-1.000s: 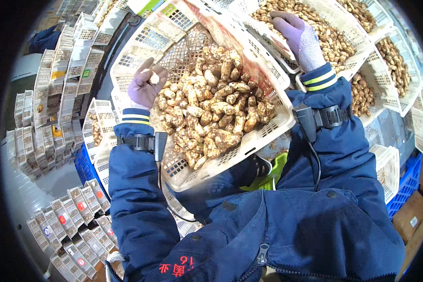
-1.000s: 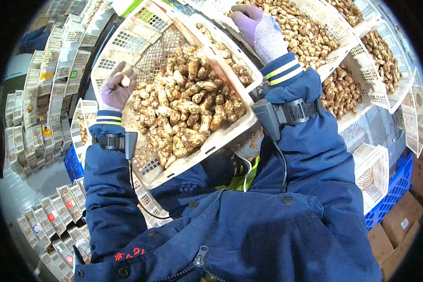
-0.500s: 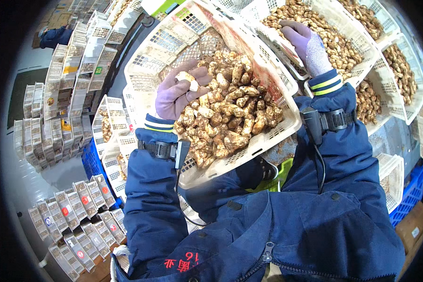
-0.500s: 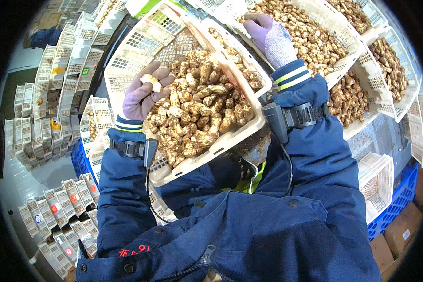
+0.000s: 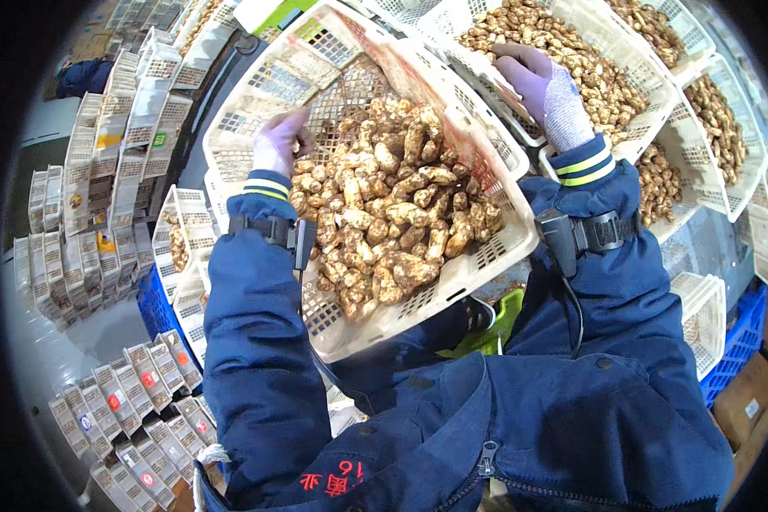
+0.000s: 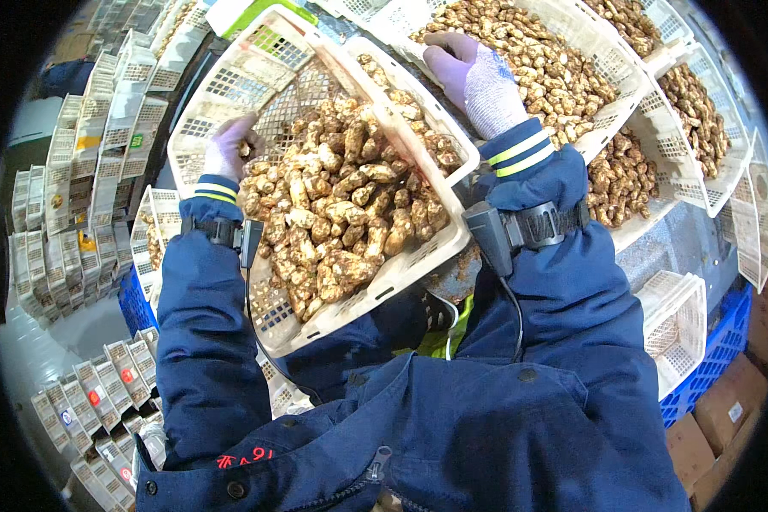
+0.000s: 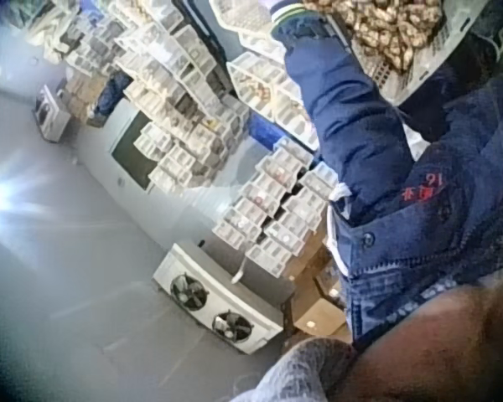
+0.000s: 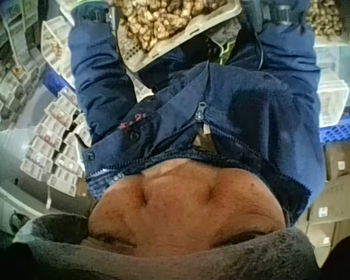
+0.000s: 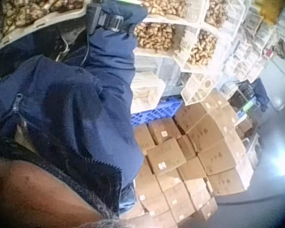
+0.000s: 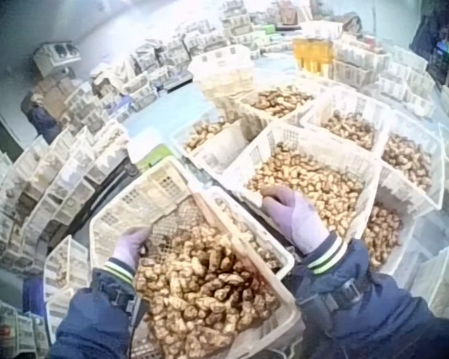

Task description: The person sorts bulbs by hand from a crate, picking individual bulbs and placing them into other crates on the floor, while another person also picks from the same crate.

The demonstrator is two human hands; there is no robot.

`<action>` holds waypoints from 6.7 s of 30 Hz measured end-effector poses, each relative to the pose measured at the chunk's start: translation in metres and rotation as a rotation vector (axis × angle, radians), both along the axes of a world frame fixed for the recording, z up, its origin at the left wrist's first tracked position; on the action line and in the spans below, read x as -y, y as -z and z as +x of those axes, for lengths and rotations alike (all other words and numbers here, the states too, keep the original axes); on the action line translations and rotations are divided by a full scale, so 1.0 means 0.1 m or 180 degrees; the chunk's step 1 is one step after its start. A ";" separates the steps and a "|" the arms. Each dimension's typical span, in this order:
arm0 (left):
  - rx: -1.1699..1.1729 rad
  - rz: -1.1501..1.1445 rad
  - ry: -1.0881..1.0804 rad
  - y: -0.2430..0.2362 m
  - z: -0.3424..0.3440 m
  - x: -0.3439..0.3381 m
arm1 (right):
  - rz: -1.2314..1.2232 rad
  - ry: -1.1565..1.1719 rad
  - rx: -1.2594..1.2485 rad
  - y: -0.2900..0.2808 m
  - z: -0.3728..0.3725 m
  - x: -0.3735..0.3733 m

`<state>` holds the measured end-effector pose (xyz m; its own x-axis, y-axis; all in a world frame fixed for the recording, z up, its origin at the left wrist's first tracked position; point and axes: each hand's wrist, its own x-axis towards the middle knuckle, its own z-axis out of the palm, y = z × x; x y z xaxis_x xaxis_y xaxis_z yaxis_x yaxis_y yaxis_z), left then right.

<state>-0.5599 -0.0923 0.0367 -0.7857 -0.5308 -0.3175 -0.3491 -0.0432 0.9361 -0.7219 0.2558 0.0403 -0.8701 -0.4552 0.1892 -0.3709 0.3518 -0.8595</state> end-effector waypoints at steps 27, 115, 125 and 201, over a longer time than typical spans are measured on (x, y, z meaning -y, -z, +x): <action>-0.1196 0.1712 0.0971 -0.58 0.68 -0.86 | -0.0395 0.0039 0.0148 0.05 -0.03 0.08; -0.1901 0.2951 0.0529 -0.45 1.12 -1.08 | -0.0452 -0.0185 0.0085 0.09 -0.04 0.11; -0.2439 0.2866 0.0578 -0.55 1.34 -0.98 | 0.0068 -0.0374 -0.0046 0.05 -0.05 0.08; 0.1475 -0.3042 0.1861 -0.06 -0.13 -2.21 | -0.0062 0.0052 0.1023 -0.53 0.26 -0.08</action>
